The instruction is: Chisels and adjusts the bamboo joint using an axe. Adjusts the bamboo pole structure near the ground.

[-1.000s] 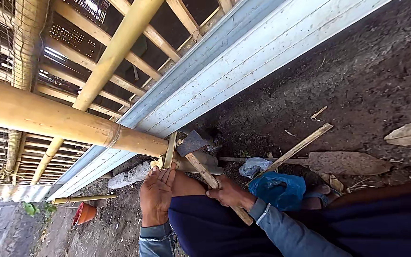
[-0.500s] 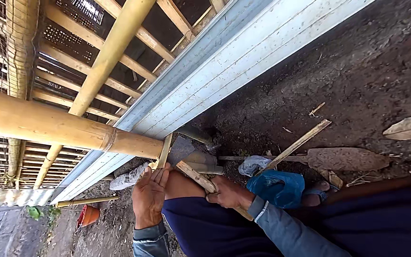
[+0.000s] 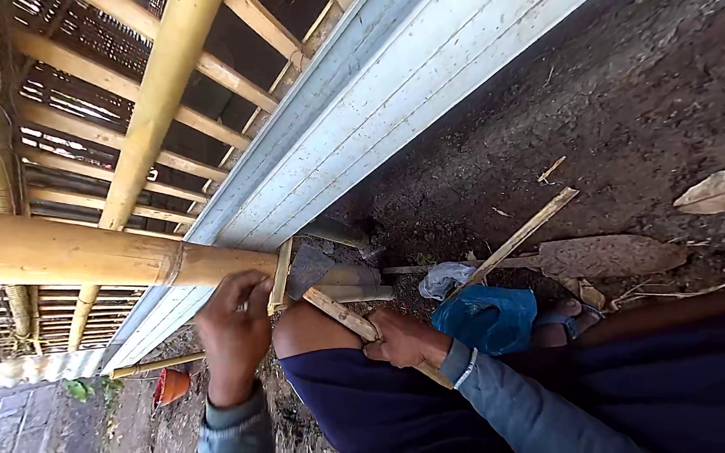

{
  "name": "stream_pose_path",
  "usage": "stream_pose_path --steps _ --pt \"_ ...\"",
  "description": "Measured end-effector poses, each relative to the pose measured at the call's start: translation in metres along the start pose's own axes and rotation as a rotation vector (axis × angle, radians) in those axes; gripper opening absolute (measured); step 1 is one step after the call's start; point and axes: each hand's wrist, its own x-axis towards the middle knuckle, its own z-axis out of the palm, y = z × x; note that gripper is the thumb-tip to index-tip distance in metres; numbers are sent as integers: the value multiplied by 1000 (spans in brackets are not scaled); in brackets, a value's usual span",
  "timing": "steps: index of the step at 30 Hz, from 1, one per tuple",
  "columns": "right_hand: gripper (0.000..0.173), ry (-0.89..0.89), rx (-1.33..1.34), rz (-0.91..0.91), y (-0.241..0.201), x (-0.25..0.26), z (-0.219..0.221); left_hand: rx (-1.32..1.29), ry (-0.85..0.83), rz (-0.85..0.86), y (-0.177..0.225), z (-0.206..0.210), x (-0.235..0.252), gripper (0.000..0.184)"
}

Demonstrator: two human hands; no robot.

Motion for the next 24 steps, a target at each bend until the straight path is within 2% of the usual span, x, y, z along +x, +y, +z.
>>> stream_pose_path --steps 2,4,6,12,15,19,24 --pt "17 -34 85 18 3 1 1 94 -193 2 -10 11 30 10" --pt "15 -74 187 25 8 1 5 131 -381 -83 -17 21 57 7" --pt "14 -98 243 14 11 1 5 135 -481 -76 -22 28 74 7" --pt "12 -128 308 -13 28 2 -4 275 -663 27 -8 51 92 7" --pt "12 -84 317 36 36 1 -16 359 -744 82 -11 59 101 7" --pt "13 22 450 83 41 3 -22 366 -767 118 -16 57 108 7" --pt "11 52 541 55 40 5 -22 358 -777 47 -23 37 106 8"
